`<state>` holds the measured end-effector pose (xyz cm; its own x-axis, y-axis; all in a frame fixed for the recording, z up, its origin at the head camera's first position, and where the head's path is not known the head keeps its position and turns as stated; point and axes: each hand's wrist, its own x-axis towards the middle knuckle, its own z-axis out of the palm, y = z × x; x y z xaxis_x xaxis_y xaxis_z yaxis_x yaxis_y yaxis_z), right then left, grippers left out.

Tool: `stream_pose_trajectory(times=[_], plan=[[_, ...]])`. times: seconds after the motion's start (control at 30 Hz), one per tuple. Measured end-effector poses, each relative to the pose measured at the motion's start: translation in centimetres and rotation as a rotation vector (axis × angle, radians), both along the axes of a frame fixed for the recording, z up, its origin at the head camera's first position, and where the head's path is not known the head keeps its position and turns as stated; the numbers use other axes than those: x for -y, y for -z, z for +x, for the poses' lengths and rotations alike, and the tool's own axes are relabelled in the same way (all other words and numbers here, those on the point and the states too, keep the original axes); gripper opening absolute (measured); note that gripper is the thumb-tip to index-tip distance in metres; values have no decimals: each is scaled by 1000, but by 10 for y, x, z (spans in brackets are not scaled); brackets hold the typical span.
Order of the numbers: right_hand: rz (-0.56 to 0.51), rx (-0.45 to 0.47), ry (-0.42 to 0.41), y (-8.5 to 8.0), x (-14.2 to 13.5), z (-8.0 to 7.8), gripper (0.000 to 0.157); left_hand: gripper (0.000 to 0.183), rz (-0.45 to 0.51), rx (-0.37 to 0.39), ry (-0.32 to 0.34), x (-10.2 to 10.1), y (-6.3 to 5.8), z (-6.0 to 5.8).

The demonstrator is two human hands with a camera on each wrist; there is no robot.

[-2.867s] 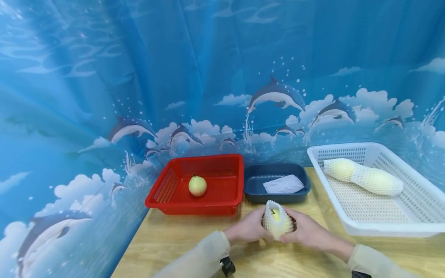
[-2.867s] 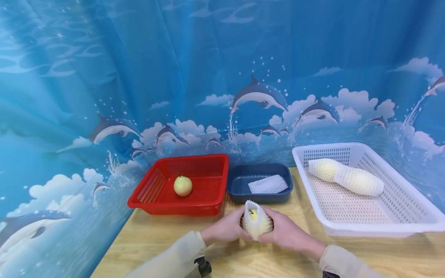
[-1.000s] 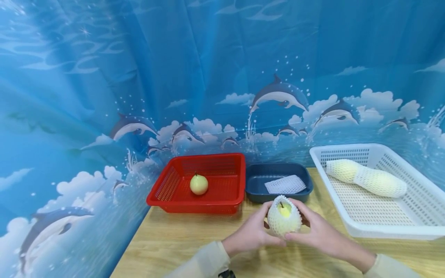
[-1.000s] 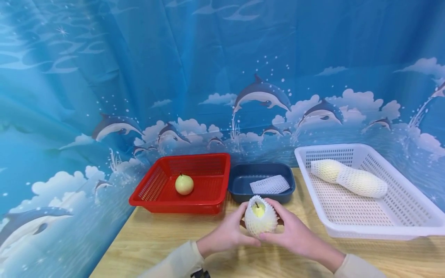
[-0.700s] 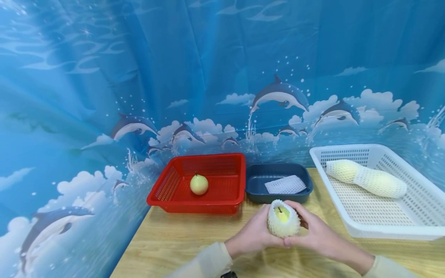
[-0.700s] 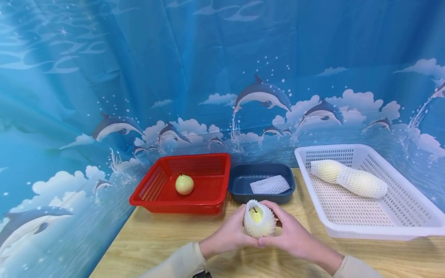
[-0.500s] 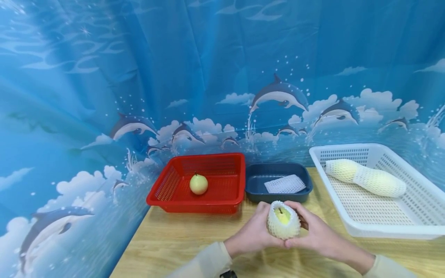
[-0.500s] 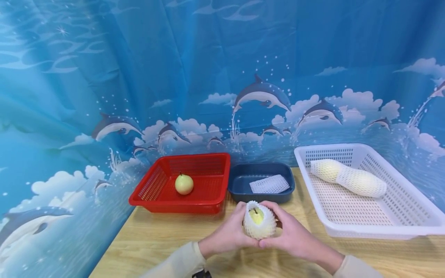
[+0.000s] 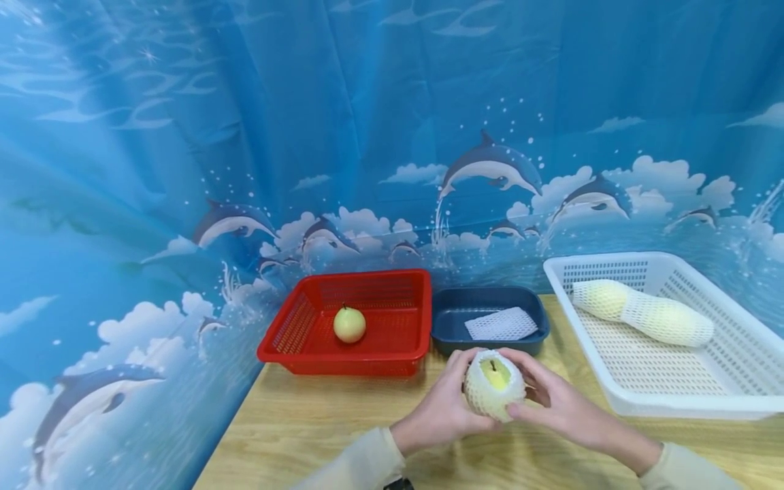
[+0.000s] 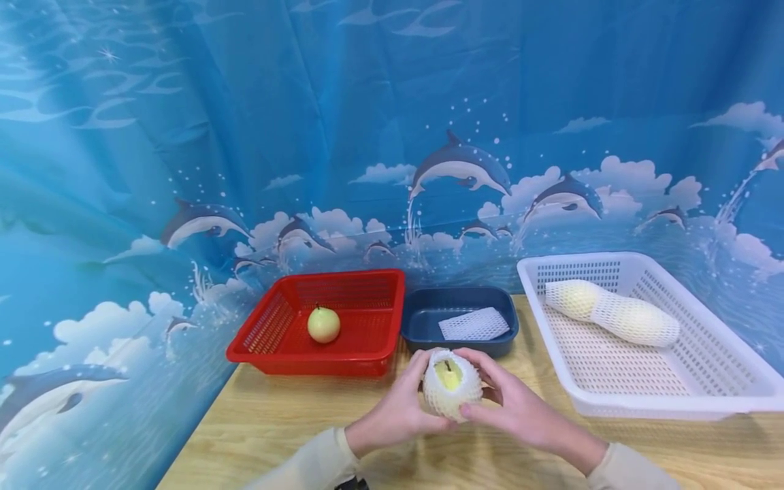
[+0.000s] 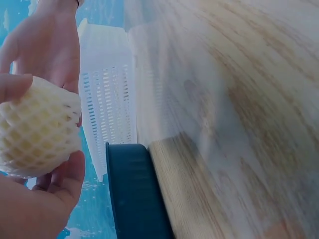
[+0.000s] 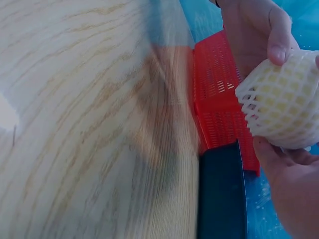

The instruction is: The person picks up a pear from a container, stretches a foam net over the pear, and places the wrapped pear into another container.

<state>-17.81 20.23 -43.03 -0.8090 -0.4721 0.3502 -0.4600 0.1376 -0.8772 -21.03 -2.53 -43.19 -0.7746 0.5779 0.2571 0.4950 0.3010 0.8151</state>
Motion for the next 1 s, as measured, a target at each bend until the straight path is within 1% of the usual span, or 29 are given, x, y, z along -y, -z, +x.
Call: stream_pose_trajectory(times=[0.13,0.23,0.33,0.4,0.5,0.67,0.8,0.9,1.0], plan=[[50,-6,60,-2,3,0,65,92,22,8,-10,-1,0,3],[67,-14,90,-1,7,1,64,91,76,73,-15,-4,1,6],[57,0,108,-1,10,1,62,88,149,144,-26,-6,3,6],[45,13,112,-2,11,1,60,85,186,166,-31,-6,3,6],[35,43,126,-3,12,2,58,81,217,181,-16,-4,2,4],[29,68,123,-3,12,3,55,77,240,224,-10,-2,1,3],[26,62,106,-3,11,2,53,76,270,257,4,0,1,2],[24,59,84,-3,8,2,57,74,298,276,48,3,1,1],[19,100,28,-4,5,2,66,71,286,246,90,7,0,1]])
